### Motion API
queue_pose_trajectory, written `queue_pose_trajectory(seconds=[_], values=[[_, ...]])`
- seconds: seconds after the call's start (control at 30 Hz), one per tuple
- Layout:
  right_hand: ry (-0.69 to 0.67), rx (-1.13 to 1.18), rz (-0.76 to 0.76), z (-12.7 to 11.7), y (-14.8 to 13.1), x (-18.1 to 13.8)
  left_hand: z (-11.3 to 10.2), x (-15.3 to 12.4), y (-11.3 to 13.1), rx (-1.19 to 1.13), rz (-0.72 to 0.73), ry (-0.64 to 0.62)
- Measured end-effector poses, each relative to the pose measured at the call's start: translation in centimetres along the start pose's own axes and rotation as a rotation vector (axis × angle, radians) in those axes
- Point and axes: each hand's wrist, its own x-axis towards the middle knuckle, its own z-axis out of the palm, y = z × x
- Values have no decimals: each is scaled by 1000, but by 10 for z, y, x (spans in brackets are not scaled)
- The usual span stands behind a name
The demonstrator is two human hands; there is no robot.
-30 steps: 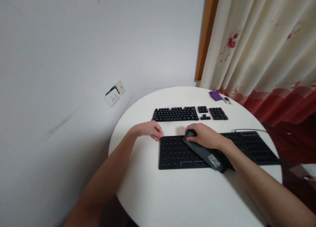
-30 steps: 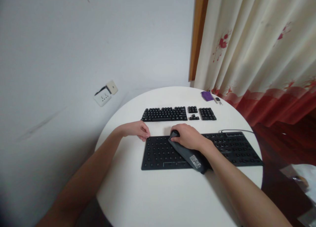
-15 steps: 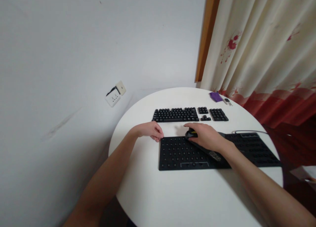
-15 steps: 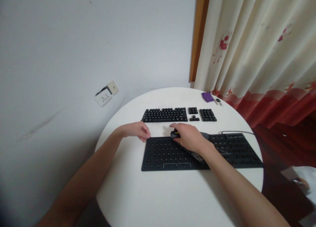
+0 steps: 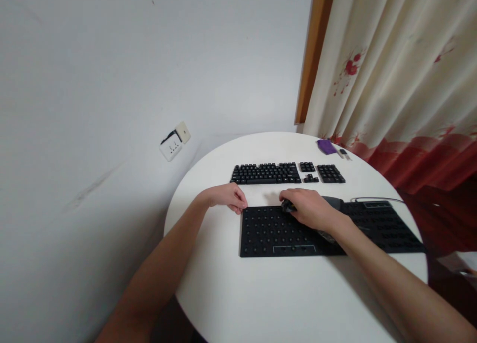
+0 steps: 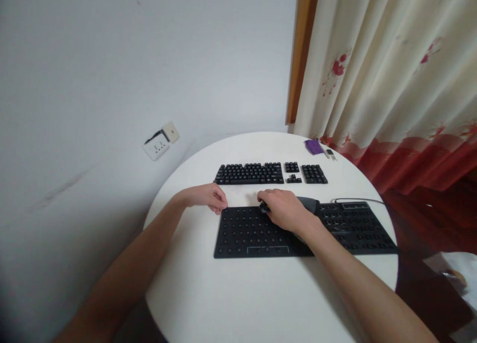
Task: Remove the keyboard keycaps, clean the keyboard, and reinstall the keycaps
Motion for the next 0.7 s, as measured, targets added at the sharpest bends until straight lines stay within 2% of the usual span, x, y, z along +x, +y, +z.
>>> queue_pose_trajectory(seconds=[0.2,0.27,0.4,0.5,0.57,0.7], values=[[28,-54,161,-4,11,-1,0,0,0,-3,-13,12],[32,-7,135,-8,11,-2,0,0,-1,-12,-7,6],[9,119,-44,-4,-7,1,-1,1,-3,-24,13,-9],[-4,99,-124,2,-19,5,-1,1,-2,-24,8,-4],[-19,68,-118,1,-18,4,0,0,0,-21,1,3],[-59,14,-1,-10,1,-4,1,-1,2,-34,0,0]])
